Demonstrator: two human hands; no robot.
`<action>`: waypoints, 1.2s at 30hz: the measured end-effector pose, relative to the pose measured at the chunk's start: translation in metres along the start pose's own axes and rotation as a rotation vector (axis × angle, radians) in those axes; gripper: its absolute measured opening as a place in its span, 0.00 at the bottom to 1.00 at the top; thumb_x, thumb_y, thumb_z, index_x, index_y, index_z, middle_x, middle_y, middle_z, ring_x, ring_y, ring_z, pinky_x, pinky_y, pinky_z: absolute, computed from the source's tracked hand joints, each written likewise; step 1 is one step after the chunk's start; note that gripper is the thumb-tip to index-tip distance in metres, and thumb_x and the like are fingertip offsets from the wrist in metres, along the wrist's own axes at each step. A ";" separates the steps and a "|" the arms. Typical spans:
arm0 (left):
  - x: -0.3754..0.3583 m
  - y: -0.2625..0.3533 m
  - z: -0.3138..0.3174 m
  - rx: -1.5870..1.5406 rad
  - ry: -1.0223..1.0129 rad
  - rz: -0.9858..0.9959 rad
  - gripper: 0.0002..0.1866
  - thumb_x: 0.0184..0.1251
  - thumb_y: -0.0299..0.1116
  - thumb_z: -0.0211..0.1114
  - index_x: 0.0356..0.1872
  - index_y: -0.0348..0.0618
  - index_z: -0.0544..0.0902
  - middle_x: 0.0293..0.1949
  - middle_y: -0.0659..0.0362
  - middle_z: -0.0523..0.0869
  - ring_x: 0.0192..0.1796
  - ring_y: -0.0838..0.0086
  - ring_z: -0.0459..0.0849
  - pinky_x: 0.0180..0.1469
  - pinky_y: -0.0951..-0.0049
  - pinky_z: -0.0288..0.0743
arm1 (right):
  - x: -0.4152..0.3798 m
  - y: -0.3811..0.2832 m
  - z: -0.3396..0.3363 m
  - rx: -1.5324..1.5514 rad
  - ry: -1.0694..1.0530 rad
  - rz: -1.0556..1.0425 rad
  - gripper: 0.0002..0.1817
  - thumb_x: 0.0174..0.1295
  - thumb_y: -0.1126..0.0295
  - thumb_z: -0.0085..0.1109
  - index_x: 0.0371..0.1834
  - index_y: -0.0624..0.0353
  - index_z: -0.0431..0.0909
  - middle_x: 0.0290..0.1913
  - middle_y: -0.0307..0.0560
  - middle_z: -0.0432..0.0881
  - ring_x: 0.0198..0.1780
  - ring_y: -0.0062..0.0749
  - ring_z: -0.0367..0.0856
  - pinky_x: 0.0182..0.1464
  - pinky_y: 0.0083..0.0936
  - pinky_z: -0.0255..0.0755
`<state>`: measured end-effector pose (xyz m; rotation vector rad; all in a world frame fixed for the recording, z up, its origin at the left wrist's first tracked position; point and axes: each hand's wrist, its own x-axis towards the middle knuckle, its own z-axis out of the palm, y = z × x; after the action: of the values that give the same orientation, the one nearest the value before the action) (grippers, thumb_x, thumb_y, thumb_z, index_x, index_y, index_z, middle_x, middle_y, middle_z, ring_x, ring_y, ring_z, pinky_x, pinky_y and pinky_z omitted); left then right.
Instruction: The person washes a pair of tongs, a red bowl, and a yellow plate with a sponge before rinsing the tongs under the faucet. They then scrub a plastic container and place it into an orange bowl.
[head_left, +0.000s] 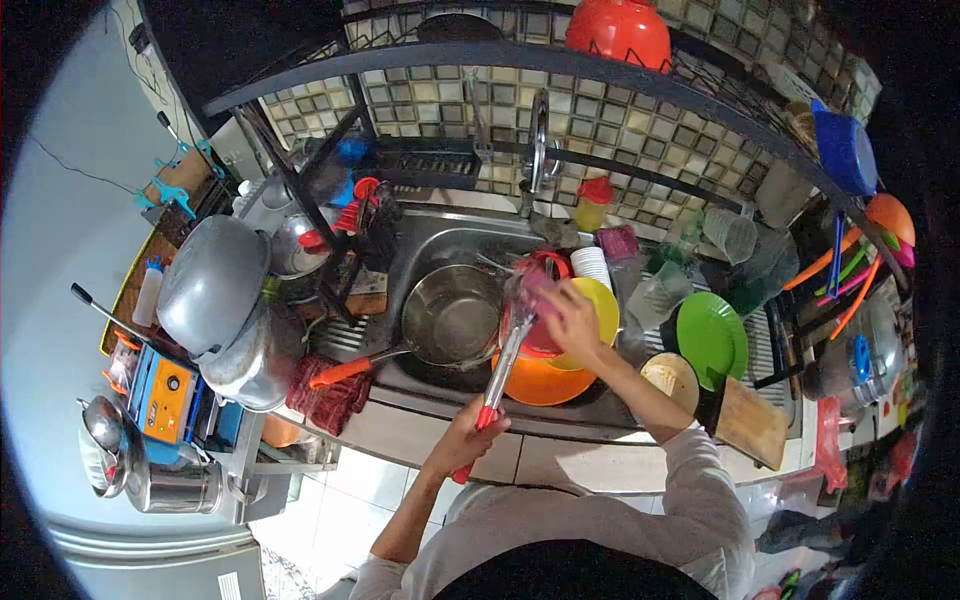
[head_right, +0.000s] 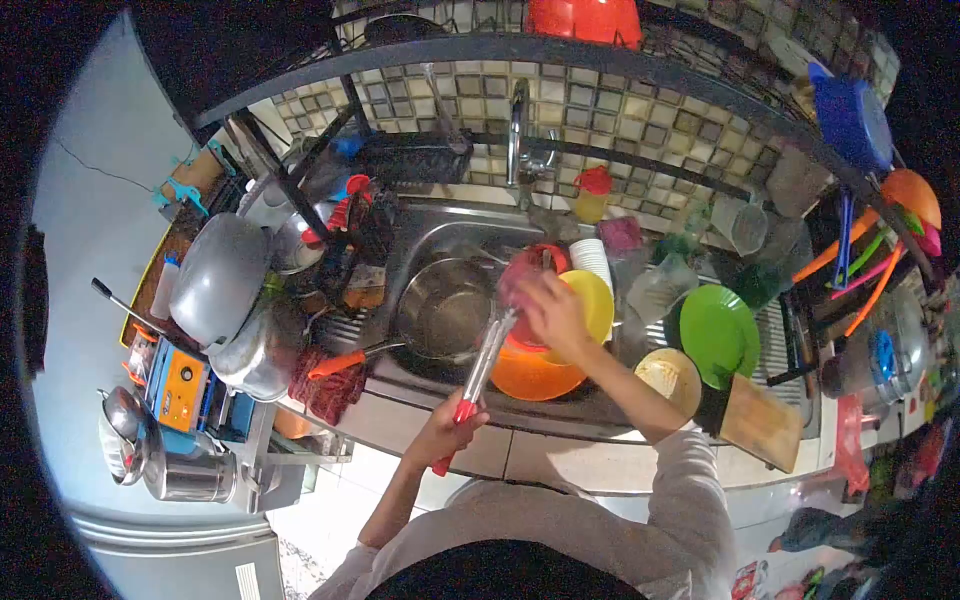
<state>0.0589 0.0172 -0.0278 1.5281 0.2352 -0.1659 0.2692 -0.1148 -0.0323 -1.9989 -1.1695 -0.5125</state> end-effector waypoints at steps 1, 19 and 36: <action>0.001 -0.001 0.000 -0.020 0.013 -0.019 0.09 0.60 0.33 0.60 0.34 0.45 0.68 0.20 0.67 0.67 0.18 0.85 0.67 0.18 0.81 0.62 | -0.004 -0.003 0.005 -0.048 0.008 -0.075 0.23 0.40 0.75 0.53 0.45 0.53 0.76 0.32 0.47 0.71 0.33 0.41 0.75 0.34 0.32 0.72; 0.006 -0.014 -0.005 0.316 0.036 0.190 0.12 0.56 0.30 0.62 0.37 0.38 0.69 0.29 0.54 0.72 0.33 0.64 0.74 0.38 0.68 0.67 | -0.008 0.008 0.016 0.017 0.041 -0.046 0.22 0.42 0.70 0.57 0.46 0.49 0.76 0.36 0.46 0.74 0.35 0.42 0.76 0.32 0.32 0.73; 0.009 -0.003 -0.004 0.359 0.026 0.209 0.16 0.56 0.34 0.62 0.41 0.37 0.69 0.30 0.53 0.73 0.33 0.62 0.73 0.38 0.67 0.67 | -0.006 0.003 0.008 -0.155 0.033 -0.075 0.24 0.41 0.66 0.57 0.47 0.41 0.75 0.35 0.37 0.74 0.31 0.30 0.76 0.23 0.26 0.70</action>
<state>0.0667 0.0216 -0.0333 1.9010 0.0662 -0.0220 0.2685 -0.1132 -0.0430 -2.0746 -1.2208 -0.6906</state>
